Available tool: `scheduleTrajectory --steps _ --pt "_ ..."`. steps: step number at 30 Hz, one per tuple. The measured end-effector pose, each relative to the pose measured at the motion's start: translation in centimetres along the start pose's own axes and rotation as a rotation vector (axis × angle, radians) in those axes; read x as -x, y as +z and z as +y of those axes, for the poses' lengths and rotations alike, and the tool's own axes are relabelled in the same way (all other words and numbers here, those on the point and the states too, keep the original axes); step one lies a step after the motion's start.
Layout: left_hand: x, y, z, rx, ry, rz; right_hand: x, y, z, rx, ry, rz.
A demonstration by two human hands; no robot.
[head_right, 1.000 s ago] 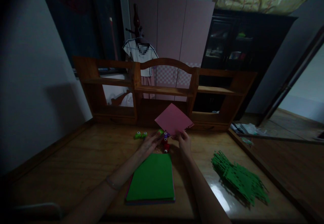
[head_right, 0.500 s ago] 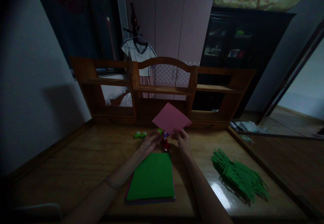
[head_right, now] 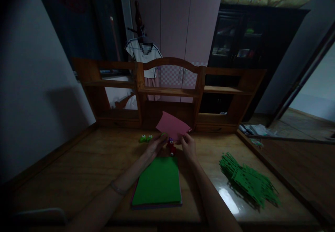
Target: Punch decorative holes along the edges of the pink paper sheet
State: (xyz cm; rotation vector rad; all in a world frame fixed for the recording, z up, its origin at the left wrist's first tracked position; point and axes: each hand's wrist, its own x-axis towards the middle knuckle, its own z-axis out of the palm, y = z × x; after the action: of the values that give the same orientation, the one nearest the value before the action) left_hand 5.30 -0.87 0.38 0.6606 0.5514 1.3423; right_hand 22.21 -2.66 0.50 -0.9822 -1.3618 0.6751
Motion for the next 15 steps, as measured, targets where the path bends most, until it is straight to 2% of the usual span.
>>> scheduleTrajectory --steps 5,9,12,15 --pt "-0.6 -0.9 -0.4 0.025 -0.009 -0.046 -0.1 0.1 0.3 -0.005 0.033 -0.017" --pt "-1.1 -1.6 -0.9 0.068 -0.019 0.001 -0.3 -0.1 1.2 -0.028 0.075 -0.022" --pt "-1.1 -1.7 -1.0 0.07 -0.013 0.016 -0.4 -0.1 1.7 -0.022 0.082 -0.029" --pt "-0.8 -1.4 -0.9 0.029 -0.011 -0.034 -0.3 -0.1 2.0 -0.031 0.1 -0.049"
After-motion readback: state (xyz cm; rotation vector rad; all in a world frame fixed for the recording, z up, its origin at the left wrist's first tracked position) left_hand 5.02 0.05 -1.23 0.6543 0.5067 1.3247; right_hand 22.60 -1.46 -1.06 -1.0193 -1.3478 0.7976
